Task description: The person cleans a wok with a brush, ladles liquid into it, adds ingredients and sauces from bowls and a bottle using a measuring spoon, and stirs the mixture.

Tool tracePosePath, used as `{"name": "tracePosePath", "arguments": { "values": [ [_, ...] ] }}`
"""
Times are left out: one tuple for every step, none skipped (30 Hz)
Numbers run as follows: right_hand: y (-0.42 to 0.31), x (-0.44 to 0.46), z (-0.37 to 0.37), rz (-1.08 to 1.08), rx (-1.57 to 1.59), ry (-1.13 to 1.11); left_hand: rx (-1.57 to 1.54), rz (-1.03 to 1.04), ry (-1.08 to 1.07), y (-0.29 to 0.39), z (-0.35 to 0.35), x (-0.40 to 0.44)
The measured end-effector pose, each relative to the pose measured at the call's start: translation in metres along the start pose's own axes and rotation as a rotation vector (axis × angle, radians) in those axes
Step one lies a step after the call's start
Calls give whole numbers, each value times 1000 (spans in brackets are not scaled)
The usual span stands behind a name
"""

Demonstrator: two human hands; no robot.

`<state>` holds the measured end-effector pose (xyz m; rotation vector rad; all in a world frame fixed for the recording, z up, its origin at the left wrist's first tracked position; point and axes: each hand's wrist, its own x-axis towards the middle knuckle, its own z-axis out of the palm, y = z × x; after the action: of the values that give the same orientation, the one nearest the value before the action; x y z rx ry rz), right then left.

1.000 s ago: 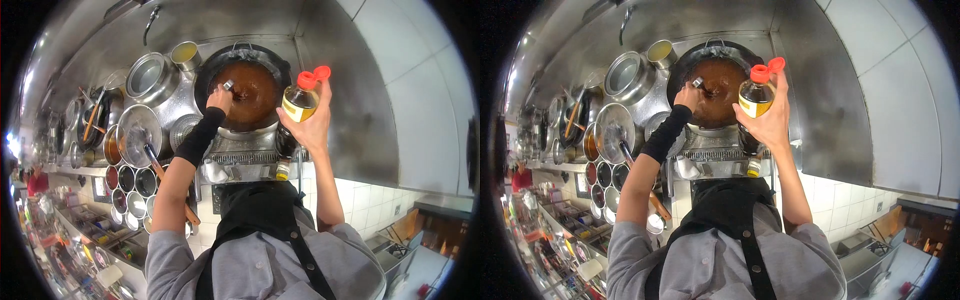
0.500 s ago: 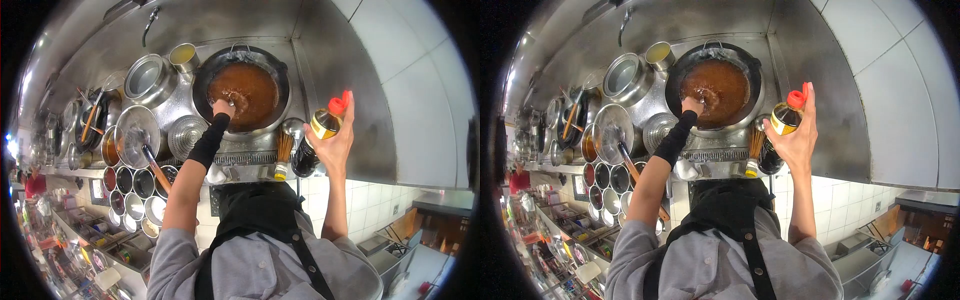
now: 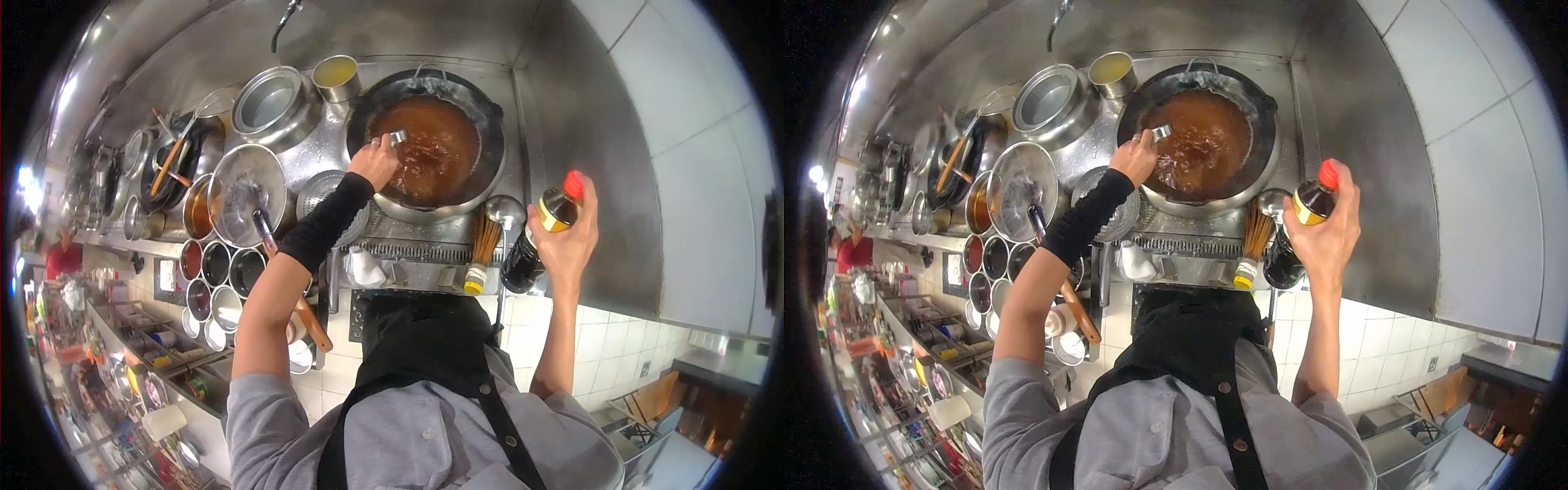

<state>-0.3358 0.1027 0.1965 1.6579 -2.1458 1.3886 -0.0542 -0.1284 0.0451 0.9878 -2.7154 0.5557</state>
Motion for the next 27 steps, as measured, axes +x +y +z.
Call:
{"name": "tracePosePath", "arguments": {
  "values": [
    [0,-2,1,37,26,3,18,-31,-22,3,-1,-6],
    [-1,-3,1,14,15,12,12,-36,-18,5,-1,-16],
    [-1,-4,1,-5,0,25,5,-34,-12,9,-1,-25],
    [-2,-7,-2,-20,-19,40,-6,-28,-5,16,-2,-34],
    [-5,-11,-5,13,-14,37,-72,-99,-23,22,2,-44],
    [-10,-15,-9,48,-12,42,-178,-257,2,28,2,-54],
    [-13,-19,-15,87,-12,54,-286,-406,27,33,2,-65],
    [-13,-24,-24,88,-10,86,-395,-543,47,36,4,-75],
    [-15,-32,-35,98,-12,126,-449,-796,91,36,21,-91],
    [-16,-42,-46,112,-21,170,-504,-1044,128,35,44,-109],
    [-17,-53,-57,133,-30,224,-533,-1293,127,38,61,-127],
    [-16,-68,-66,171,-27,246,-562,-1544,141,42,77,-144],
    [-14,-86,-77,208,-34,276,-712,-1662,137,36,136,-173],
    [-13,-100,-94,240,-49,313,-849,-1786,134,32,193,-201],
    [-22,-113,-109,283,-70,349,-626,-1498,-425,31,173,-195],
    [-27,-127,-126,291,-147,354,-356,-1086,-791,30,149,-187],
    [-34,-143,-144,325,-180,367,-222,-926,-896,37,152,-191],
    [-40,-157,-160,353,-207,376,-197,-933,-867,40,154,-196],
    [-42,-172,-174,355,-198,408,-178,-935,-836,43,150,-201],
    [-45,-186,-190,369,-193,438,-162,-966,-763,45,139,-205],
    [-47,-202,-209,385,-201,480,-149,-996,-653,48,127,-208],
    [-39,-224,-223,396,-186,539,-177,-1027,-470,54,109,-203],
    [-38,-241,-239,378,-277,561,-233,-1022,-266,63,94,-194],
    [-36,-257,-255,363,-382,586,-326,-970,-24,77,82,-186],
    [-34,-274,-267,370,-431,617,-437,-851,199,93,68,-180],
    [-31,-291,-277,381,-481,644,-542,-698,372,113,55,-173],
    [-33,-303,-289,435,-506,668,-604,-534,473,140,45,-171]
  ]
}}
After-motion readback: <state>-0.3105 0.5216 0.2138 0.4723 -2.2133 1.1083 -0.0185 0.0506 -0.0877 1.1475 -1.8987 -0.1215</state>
